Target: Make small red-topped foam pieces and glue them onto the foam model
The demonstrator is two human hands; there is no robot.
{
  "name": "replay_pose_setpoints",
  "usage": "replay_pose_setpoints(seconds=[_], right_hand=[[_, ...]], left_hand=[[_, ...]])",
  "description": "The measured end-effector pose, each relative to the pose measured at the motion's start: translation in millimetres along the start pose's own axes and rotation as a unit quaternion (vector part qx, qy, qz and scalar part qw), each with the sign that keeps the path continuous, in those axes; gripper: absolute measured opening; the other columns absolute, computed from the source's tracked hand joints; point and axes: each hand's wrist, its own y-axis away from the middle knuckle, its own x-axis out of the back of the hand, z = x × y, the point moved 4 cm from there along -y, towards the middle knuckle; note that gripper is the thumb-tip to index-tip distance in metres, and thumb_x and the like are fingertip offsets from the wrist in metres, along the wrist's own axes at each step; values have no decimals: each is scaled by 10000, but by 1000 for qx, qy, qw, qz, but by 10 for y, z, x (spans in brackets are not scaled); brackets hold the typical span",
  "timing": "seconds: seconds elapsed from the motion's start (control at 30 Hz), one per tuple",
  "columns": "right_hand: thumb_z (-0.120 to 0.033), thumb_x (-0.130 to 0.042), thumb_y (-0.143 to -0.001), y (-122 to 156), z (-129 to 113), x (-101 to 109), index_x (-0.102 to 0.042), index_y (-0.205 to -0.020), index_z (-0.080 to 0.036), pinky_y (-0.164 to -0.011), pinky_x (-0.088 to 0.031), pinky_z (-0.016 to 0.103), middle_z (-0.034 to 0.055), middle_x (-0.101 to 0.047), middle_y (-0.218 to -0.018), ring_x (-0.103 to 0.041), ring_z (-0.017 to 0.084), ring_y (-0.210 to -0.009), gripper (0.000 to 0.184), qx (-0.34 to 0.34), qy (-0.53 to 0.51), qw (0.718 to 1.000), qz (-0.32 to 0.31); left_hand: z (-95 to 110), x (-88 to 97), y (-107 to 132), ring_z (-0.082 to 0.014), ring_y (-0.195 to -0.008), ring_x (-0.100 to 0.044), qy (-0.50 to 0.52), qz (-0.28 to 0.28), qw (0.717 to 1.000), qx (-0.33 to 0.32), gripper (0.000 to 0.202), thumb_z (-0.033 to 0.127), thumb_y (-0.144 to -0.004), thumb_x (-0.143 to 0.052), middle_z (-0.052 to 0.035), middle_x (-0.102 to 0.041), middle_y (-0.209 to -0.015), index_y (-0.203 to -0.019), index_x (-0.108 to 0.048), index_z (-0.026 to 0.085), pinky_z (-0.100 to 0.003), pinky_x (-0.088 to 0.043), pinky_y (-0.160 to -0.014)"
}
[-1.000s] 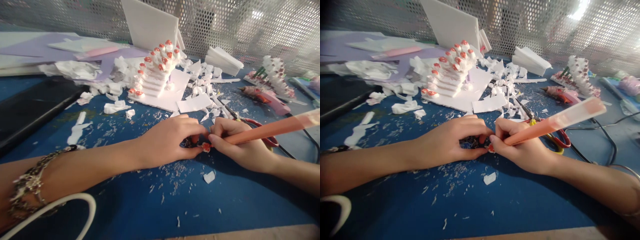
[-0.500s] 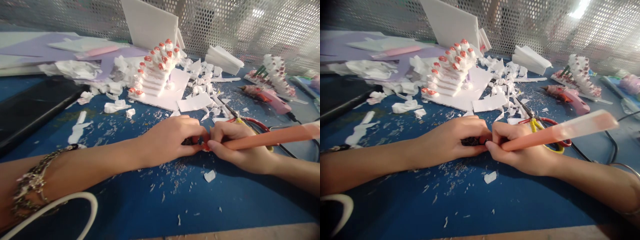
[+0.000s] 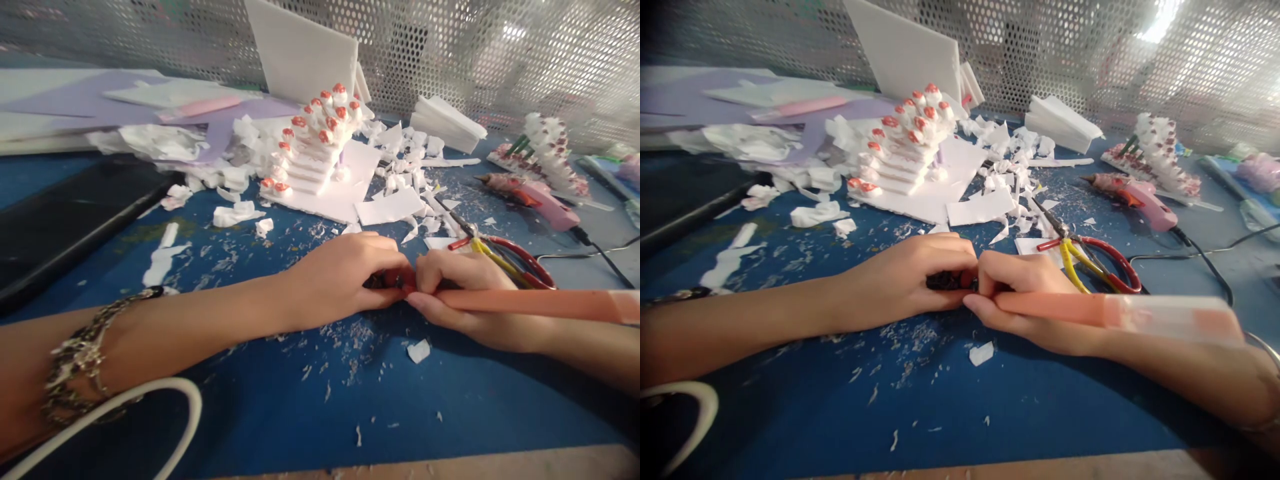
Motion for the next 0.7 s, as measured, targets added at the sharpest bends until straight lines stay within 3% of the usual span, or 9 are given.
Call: replay_pose_setpoints(seconds=[0.27,0.5,0.6,0.7], right_hand=[[-224,-535,-796,-13,-37,-12,-404,-645,-172,-484,-309,157,-56,-455,-588,-376,25,-495,206,43,30,998,18],[-279,-542,-797,14,-28,132,-422,-640,-171,-462,-316,145,-59,-452,-559,-395,28,-481,225,11,32,997,70],[-330,-549,-794,7,72,290,-454,-682,-175,-452,-297,155,-58,-475,-537,-400,40,-470,213,-33,127,987,89],[-296,-489,-826,-37,210,442,-507,-784,-173,-505,-299,198,-16,-529,-603,-450,78,-533,132,-32,290,954,67]], left_hand=[[-6,-4,-6,-99,-703,-487,6,1,1000,-11,83,198,-781,-521,13,-563,-727,-790,-599,169,-208,-350,-649],[-19,-22,1,-107,-705,-487,-4,-8,1000,6,117,251,-784,-514,12,-547,-734,-832,-595,181,-226,-362,-650],[10,-11,13,-121,-746,-505,-12,-6,1000,7,150,279,-774,-521,1,-551,-756,-857,-605,187,-243,-381,-686],[43,0,30,-135,-773,-512,-35,-8,999,2,245,338,-770,-530,-11,-559,-786,-957,-593,193,-271,-399,-728]])
